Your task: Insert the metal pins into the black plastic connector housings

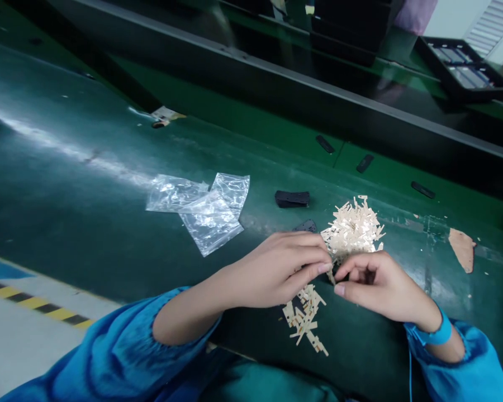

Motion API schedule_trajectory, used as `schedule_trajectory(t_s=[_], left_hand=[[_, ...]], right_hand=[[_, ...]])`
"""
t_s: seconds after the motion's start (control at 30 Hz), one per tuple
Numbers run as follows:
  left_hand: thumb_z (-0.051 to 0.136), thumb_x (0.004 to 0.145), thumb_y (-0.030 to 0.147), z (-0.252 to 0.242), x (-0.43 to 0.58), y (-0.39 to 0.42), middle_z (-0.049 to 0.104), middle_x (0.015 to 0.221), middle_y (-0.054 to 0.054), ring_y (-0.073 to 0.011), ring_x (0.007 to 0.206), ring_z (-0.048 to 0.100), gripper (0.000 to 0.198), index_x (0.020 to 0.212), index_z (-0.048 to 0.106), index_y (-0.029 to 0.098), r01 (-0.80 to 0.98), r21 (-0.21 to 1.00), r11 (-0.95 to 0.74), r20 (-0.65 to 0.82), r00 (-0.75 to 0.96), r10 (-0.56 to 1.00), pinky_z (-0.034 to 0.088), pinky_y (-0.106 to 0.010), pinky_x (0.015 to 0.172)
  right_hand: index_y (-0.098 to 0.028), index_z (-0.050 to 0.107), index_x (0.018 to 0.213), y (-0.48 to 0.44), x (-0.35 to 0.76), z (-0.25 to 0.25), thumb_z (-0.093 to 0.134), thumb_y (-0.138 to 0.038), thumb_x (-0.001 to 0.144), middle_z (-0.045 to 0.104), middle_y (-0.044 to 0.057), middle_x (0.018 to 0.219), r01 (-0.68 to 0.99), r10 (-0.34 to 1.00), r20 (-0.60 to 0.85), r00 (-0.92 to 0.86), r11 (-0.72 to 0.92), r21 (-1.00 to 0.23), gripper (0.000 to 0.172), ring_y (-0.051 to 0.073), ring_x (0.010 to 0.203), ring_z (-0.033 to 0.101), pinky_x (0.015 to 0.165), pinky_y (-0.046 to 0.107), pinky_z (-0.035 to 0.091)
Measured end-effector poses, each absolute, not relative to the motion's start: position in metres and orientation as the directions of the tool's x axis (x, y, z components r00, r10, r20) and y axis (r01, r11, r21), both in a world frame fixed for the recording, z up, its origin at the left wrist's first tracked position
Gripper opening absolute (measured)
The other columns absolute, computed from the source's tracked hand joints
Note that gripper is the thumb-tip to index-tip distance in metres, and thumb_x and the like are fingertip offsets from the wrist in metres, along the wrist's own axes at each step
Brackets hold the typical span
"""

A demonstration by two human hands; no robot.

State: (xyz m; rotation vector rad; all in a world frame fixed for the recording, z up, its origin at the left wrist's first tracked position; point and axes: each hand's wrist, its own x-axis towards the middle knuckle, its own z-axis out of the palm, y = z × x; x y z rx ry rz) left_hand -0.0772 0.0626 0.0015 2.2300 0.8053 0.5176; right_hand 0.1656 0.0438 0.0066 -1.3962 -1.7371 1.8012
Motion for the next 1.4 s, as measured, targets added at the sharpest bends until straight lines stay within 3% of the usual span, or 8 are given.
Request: schedule_trajectory(t_s=[0.13,0.27,0.4,0.5,0.67,0.97,1.2,1.4], left_hand=[[0.040,0.105,0.022,-0.001,-0.072,0.061,0.066,0.085,-0.003,-0.0162,0.076,0.060,0.030,0.088,0.065,0.018,0.454,0.662,-0.597,0.113,0.726,0.678,0.043,-0.030,0.067],[0.041,0.105,0.023,-0.004,-0.066,0.059,0.066,0.084,-0.002,-0.0161,0.076,0.061,0.028,0.086,0.063,0.018,0.453,0.698,-0.554,0.131,0.680,0.721,0.045,-0.030,0.067],[0.050,0.103,0.028,-0.008,-0.063,0.056,0.069,0.093,-0.002,-0.0165,0.082,0.065,0.017,0.107,0.064,0.019,0.469,0.756,-0.456,0.154,0.550,0.821,0.050,-0.029,0.073],[0.055,0.102,0.032,-0.011,-0.062,0.055,0.070,0.098,-0.004,-0.0166,0.086,0.067,0.019,0.106,0.066,0.017,0.476,0.766,-0.432,0.193,0.471,0.861,0.053,-0.030,0.076],[0.045,0.105,0.024,-0.012,-0.060,0.054,0.074,0.101,-0.004,-0.0161,0.090,0.070,0.028,0.107,0.073,0.019,0.421,0.761,-0.494,0.214,0.555,0.804,0.054,-0.030,0.078],[0.048,0.096,0.023,-0.018,-0.055,0.048,0.071,0.080,-0.004,-0.0176,0.075,0.067,0.028,0.089,0.075,0.017,0.530,0.571,-0.627,0.277,0.594,0.755,0.051,-0.029,0.066],[0.050,0.093,0.021,-0.021,-0.056,0.053,0.071,0.078,-0.001,-0.0168,0.074,0.067,0.026,0.084,0.074,0.018,0.528,0.619,-0.581,0.220,0.594,0.774,0.047,-0.028,0.063],[0.052,0.098,0.027,-0.029,-0.053,0.057,0.070,0.075,-0.002,-0.0188,0.069,0.068,0.029,0.079,0.070,0.016,0.662,0.505,-0.554,0.154,0.562,0.813,0.044,-0.030,0.057]], right_hand=[[-0.020,0.076,0.082,0.038,0.159,0.006,0.067,-0.032,0.092,0.054,-0.003,0.059,0.497,0.798,-0.387,-0.462,-0.129,-0.858,0.018,0.015,0.056,0.045,0.051,0.028,0.036],[-0.020,0.075,0.084,0.036,0.158,0.003,0.063,-0.032,0.095,0.053,-0.003,0.059,0.501,0.830,-0.326,-0.452,-0.067,-0.863,0.020,0.014,0.056,0.043,0.052,0.028,0.035],[-0.020,0.074,0.085,0.036,0.161,0.000,0.061,-0.032,0.098,0.050,-0.004,0.059,0.483,0.866,-0.248,-0.435,-0.008,-0.875,0.022,0.014,0.055,0.042,0.052,0.028,0.036],[-0.019,0.076,0.085,0.037,0.161,-0.002,0.061,-0.034,0.098,0.057,0.000,0.063,0.491,0.898,-0.210,-0.387,0.008,-0.871,0.025,0.016,0.059,0.048,0.054,0.028,0.041],[-0.020,0.079,0.088,0.035,0.162,-0.003,0.062,-0.038,0.098,0.069,0.004,0.073,0.520,0.926,-0.185,-0.330,0.015,-0.854,0.027,0.018,0.064,0.056,0.056,0.028,0.044],[-0.021,0.078,0.090,0.036,0.161,0.000,0.062,-0.030,0.097,0.059,-0.002,0.060,0.577,0.910,-0.115,-0.398,0.151,-0.803,0.020,0.015,0.053,0.051,0.055,0.028,0.043],[-0.020,0.071,0.082,0.037,0.163,0.004,0.060,-0.018,0.090,0.058,-0.002,0.062,0.590,0.895,-0.121,-0.430,0.177,-0.788,0.015,0.014,0.054,0.047,0.053,0.028,0.038],[-0.022,0.065,0.079,0.039,0.172,0.009,0.058,-0.016,0.092,0.058,-0.001,0.065,0.575,0.894,-0.102,-0.437,0.190,-0.796,0.015,0.015,0.058,0.050,0.054,0.028,0.038]])
